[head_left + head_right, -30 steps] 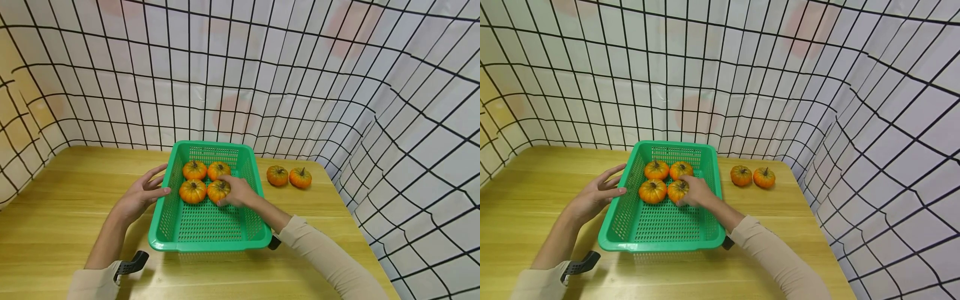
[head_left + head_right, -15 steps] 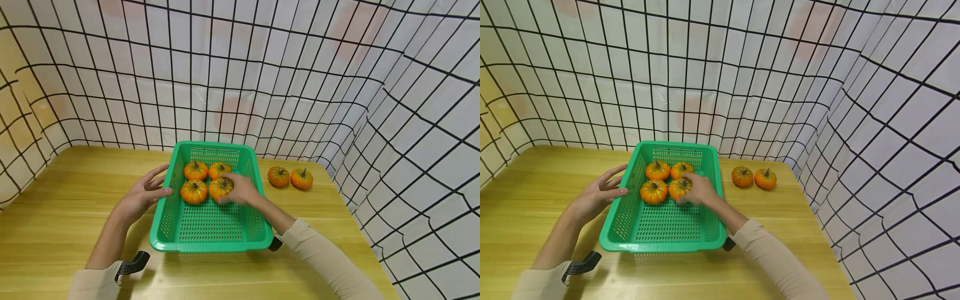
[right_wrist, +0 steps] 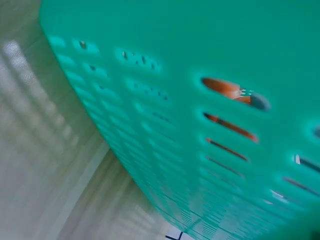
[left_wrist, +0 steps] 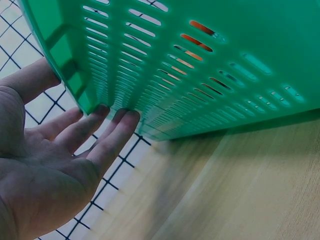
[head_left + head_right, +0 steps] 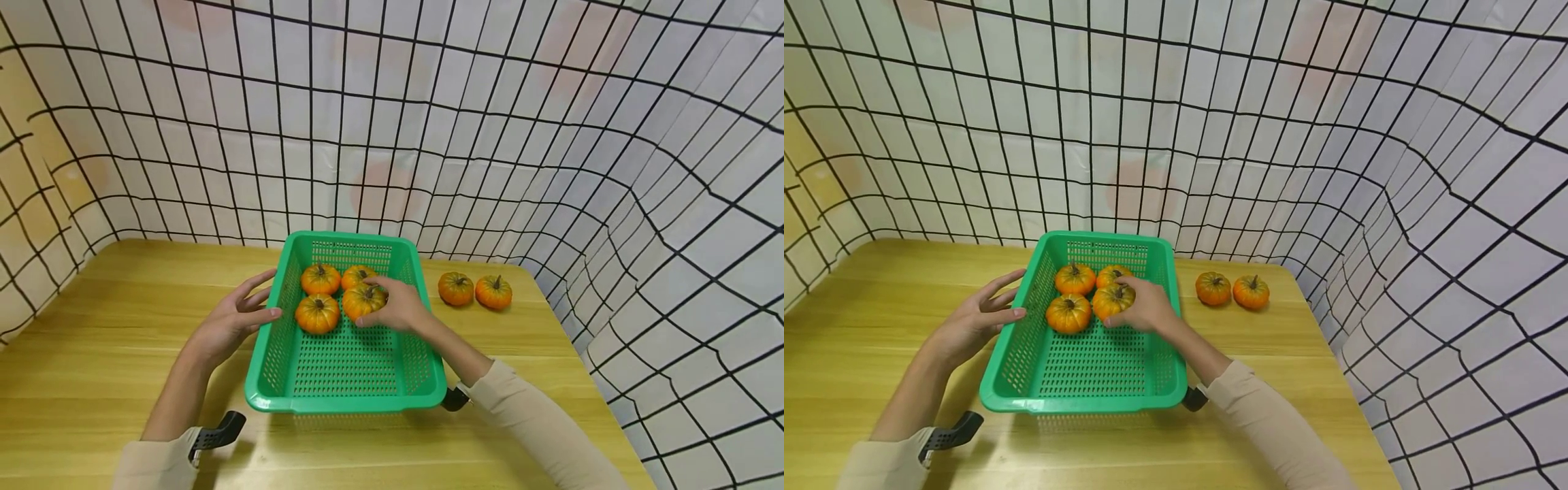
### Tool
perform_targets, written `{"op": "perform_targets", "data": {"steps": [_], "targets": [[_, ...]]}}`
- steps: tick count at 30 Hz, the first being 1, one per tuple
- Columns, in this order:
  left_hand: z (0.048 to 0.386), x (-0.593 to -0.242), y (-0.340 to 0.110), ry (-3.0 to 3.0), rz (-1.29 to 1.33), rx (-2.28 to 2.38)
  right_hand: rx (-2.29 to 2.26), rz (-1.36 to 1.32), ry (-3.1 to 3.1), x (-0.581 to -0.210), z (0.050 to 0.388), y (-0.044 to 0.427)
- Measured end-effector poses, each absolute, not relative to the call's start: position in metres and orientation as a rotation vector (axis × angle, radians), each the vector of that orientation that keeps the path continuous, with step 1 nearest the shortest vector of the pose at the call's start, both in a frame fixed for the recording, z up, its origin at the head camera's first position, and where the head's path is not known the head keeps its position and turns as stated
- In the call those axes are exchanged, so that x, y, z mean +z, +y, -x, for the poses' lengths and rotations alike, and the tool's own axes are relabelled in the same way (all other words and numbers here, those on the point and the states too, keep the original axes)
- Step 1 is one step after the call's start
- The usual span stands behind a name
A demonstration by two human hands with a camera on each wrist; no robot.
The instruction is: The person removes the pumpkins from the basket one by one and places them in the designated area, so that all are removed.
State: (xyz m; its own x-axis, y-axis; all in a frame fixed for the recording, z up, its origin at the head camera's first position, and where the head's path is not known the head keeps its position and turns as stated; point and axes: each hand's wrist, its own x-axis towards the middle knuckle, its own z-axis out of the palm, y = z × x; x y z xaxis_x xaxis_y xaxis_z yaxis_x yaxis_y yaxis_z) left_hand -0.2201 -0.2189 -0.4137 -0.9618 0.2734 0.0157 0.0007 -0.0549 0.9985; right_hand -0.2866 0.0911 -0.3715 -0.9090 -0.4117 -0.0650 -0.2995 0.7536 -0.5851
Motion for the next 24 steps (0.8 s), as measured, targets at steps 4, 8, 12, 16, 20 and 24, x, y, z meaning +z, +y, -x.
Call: {"op": "perform_targets", "data": {"steps": [4, 8, 12, 16, 20, 24], "targets": [[0.220, -0.419, -0.219, 2.020, -0.321, 2.144, -0.911, 0.585, 2.776, -0.372, 0.283, 0.095], [0.218, -0.424, -0.220, 2.020, -0.340, 2.151, -0.969, 0.607, 2.782, -0.373, 0.279, 0.099], [0.217, -0.426, -0.220, 2.023, -0.344, 2.149, -1.021, 0.617, 2.798, -0.370, 0.274, 0.104], [0.215, -0.426, -0.220, 2.029, -0.345, 2.145, -1.053, 0.593, 2.819, -0.363, 0.269, 0.111], [0.214, -0.426, -0.220, 2.028, -0.348, 2.143, -1.051, 0.563, 2.857, -0.355, 0.263, 0.121], [0.213, -0.426, -0.220, 2.029, -0.353, 2.142, -1.080, 0.542, 2.885, -0.349, 0.259, 0.132]]}}
